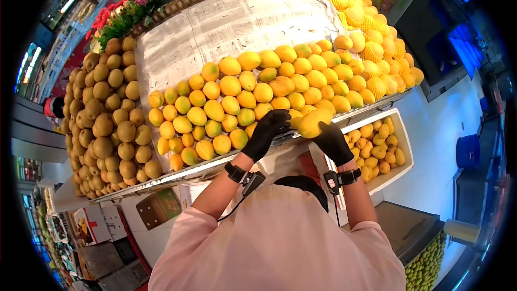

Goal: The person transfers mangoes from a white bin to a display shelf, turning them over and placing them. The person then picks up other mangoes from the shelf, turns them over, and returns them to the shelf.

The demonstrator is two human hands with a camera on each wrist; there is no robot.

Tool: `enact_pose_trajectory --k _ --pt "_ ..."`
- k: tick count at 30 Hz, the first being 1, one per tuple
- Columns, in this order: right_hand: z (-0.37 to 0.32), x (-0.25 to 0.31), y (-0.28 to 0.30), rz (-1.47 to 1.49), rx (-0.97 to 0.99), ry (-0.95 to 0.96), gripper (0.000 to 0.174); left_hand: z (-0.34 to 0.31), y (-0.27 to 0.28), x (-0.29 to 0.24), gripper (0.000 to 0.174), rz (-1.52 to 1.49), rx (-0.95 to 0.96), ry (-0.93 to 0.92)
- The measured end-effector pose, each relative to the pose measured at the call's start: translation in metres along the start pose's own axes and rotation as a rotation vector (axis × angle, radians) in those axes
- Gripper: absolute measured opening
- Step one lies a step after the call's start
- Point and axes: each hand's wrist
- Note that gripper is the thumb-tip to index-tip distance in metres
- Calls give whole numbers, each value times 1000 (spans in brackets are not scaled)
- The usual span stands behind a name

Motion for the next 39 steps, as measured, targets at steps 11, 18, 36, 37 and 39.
enact_pose_trajectory --k 11,18,36,37,39 --pt "19 19 9 -1200 -164 275 48 3 77 -32 30 9 74 -119" --pt "48 63 43 119 -133 165 39 7 81 -50 30 -171 33 -50" --pt "242 213 71 -106 -61 249 44 5 86 -61 35 -117 -203 -124" --pt "246 216 61 -166 -108 280 44 3 86 -61 35 -91 -209 -133" --pt "266 216 72 -299 -92 318 43 -1 89 -60 35 -31 -188 -165"
Point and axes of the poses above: each hand's wrist, its own z-axis towards the middle knuckle, its own y-axis out of the back of the hand, x = y × z, and after that the axes turned 4 degrees about z, right-handed
